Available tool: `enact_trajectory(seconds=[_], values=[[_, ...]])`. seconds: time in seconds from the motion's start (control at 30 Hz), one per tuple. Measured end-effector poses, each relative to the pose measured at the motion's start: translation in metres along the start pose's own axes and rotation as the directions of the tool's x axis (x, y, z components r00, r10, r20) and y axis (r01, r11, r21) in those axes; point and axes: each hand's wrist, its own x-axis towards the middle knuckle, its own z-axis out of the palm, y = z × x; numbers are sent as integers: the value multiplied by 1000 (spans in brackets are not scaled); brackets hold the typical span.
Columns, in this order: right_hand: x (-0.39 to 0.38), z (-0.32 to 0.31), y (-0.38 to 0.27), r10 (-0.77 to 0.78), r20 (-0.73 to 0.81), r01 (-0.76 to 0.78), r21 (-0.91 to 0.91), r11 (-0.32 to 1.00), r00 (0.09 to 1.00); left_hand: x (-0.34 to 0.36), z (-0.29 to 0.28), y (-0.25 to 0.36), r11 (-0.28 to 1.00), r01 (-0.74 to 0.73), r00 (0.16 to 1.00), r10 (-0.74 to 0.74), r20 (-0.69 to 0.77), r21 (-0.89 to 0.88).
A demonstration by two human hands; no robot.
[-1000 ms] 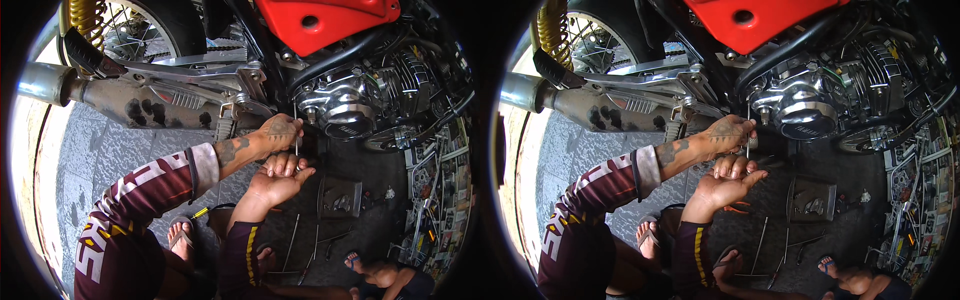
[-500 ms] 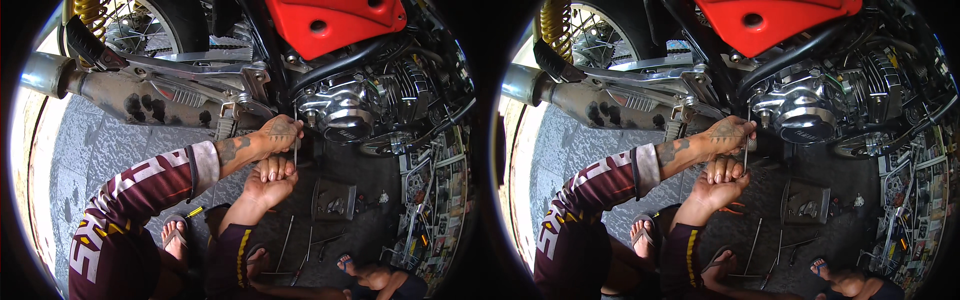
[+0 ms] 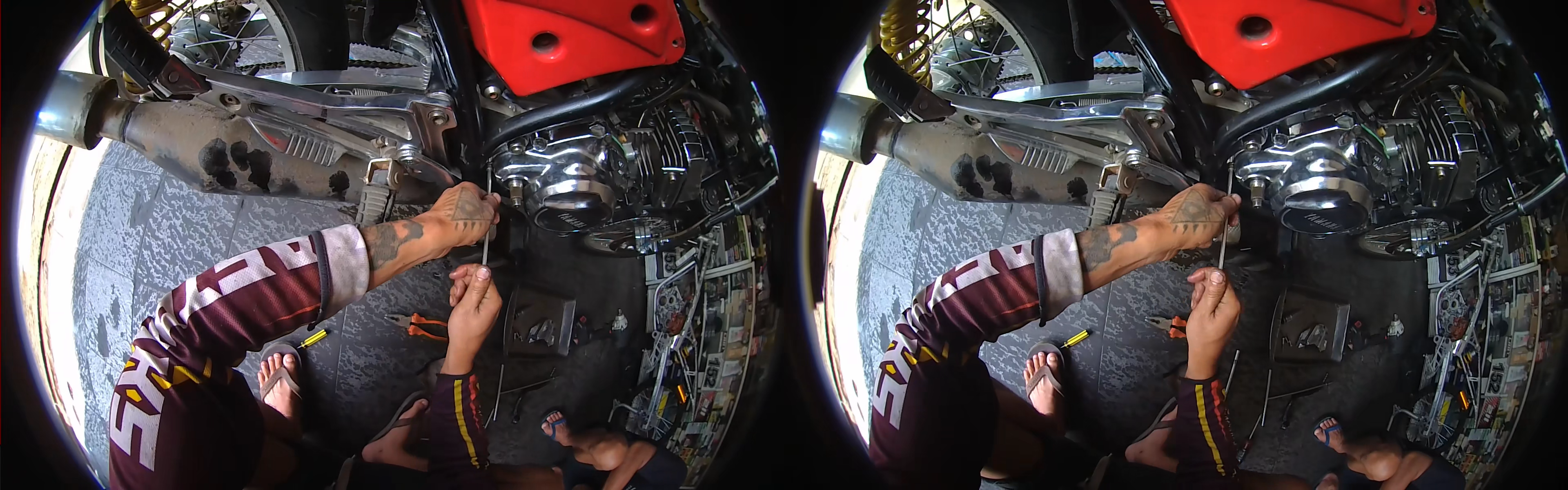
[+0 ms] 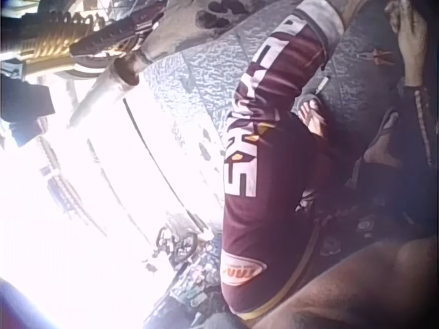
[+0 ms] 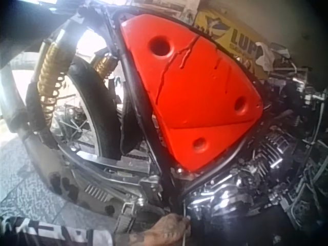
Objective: The person uses a T-handle socket wrench to unscrew and remove bolts from a motorcycle engine cover, then places the bolts and the cover into a metal tray.
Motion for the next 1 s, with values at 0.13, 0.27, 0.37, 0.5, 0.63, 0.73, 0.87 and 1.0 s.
enact_trajectory(seconds=[0.13, 0.27, 0.37, 0.5, 0.63, 0.73, 0.87, 1.0], values=[[3, -1, 1, -89, -2, 89, -96, 991, 996, -2, 3, -1, 1000, -12, 1000, 12, 9, -17], [4, -5, 2, -127, 34, 132, -205, 970, 991, -2, 4, 1, 1000, -27, 1000, 27, 13, 10], [4, -4, 9, -143, 2, 137, -276, 951, 990, 0, 2, -4, 1000, -19, 1000, 19, -9, -8], [1, 11, 5, -60, -193, 32, -147, 989, 979, -4, 7, 4, 999, -31, 999, 31, -9, 4], [-2, 57, -30, 407, -133, -223, 666, 712, 904, 2, 0, -4, 999, -8, 1000, 8, 10, 54], [6, 59, -63, 288, 103, -177, 953, 247, 952, 3, -3, 0, 1000, -6, 997, 7, 72, -17], [-8, 39, -31, 407, 98, -351, 707, 613, 908, -1, 2, 0, 998, 45, 996, -42, 76, -37], [-23, 19, -30, 10, -161, 13, 142, 990, 987, -5, -5, 3, 1000, 3, 1000, -3, 10, 13]])
